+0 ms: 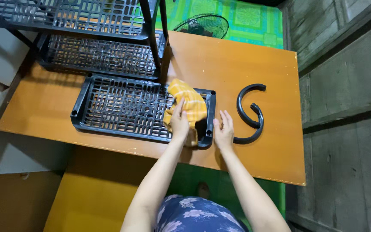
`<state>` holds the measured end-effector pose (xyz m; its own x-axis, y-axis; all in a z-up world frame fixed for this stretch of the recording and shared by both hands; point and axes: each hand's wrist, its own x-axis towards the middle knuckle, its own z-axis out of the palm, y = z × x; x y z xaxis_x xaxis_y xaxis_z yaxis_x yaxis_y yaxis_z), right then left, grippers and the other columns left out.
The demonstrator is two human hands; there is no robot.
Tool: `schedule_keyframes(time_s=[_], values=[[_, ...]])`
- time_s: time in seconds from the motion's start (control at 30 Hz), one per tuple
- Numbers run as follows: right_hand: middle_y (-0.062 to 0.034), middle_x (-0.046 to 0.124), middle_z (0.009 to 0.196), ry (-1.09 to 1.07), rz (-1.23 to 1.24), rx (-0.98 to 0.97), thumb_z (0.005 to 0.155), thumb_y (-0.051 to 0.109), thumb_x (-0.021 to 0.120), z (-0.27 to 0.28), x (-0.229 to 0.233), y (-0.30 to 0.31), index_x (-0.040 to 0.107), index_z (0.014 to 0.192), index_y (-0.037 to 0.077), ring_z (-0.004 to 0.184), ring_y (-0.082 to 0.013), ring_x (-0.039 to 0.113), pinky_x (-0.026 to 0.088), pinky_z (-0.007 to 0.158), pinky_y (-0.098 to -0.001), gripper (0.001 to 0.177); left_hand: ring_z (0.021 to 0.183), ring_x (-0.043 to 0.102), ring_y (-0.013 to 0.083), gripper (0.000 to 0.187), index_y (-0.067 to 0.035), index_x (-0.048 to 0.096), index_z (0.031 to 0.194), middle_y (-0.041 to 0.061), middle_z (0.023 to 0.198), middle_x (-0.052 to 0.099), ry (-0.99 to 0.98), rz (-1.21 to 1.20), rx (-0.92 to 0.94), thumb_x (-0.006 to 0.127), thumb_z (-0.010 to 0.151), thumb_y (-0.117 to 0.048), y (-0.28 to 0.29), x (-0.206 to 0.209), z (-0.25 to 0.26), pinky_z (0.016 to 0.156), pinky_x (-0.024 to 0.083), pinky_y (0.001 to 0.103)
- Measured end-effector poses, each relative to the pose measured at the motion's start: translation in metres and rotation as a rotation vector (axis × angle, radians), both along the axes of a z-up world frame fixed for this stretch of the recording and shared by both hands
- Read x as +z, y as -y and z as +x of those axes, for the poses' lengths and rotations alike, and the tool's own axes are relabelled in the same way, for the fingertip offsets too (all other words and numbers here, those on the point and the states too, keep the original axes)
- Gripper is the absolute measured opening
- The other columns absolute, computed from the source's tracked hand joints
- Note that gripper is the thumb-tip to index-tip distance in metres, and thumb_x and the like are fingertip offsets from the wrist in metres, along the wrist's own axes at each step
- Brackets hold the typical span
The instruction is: The person wipes a black plastic tray with a yellow cloth, then attaches two curved handles to the tray. The person continues wiping the tray after the handles are attached.
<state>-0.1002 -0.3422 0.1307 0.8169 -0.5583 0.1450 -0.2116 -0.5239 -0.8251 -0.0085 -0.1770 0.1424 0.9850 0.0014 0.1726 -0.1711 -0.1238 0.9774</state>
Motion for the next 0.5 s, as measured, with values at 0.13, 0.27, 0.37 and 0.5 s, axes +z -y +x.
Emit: schedule_keyframes(time_s=[0.13,0.27,0.37,0.5], values=[[-0.0142,0.056,0.148,0.063,-0.02,-0.065,0.1,0.024,0.064,-0.007,-0.005,0.032,0.064,0.137,0.007,0.109,-0.0289,0.064,0.052,0.094,-0.0356,0.041,0.13,0.06,0.0281,0.054,-0.008,0.057,0.146,0.017,0.141,0.063,-0.023,-0.021,0.05,0.051,0.094,0.006,0.003,0.003,0.017,0.11,0.045,0.035],[-0.0152,0.058,0.143,0.077,-0.044,-0.068,0.101,0.022,0.064,-0.024,-0.019,0.043,0.065,0.136,0.006,0.119,-0.0271,0.063,0.052,0.098,-0.0347,0.038,0.128,0.066,0.0256,0.055,-0.009,0.061,0.143,0.014,0.136,0.069,0.039,0.22,-0.157,0.047,0.093,0.008,0.004,-0.02,0.008,0.112,0.05,0.031],[-0.0154,0.06,0.138,0.014,0.099,0.035,0.1,0.024,0.065,-0.02,-0.019,0.031,0.061,0.14,0.008,0.118,-0.0254,0.064,0.055,0.096,-0.0334,0.043,0.129,0.064,0.0268,0.048,-0.012,0.065,0.141,0.014,0.138,0.069,-0.052,0.355,-0.238,0.051,0.096,-0.004,0.017,-0.034,-0.02,0.109,0.048,0.033],[-0.0212,0.051,0.143,0.107,0.284,0.345,0.097,0.019,0.069,-0.007,-0.016,0.007,0.04,0.151,0.004,0.13,-0.024,0.056,0.053,0.1,-0.0349,0.063,0.136,0.056,0.0257,0.048,-0.01,0.045,0.152,0.017,0.145,0.061,-0.219,-0.118,-0.403,0.045,0.107,-0.025,0.032,-0.038,-0.034,0.113,0.041,0.036]])
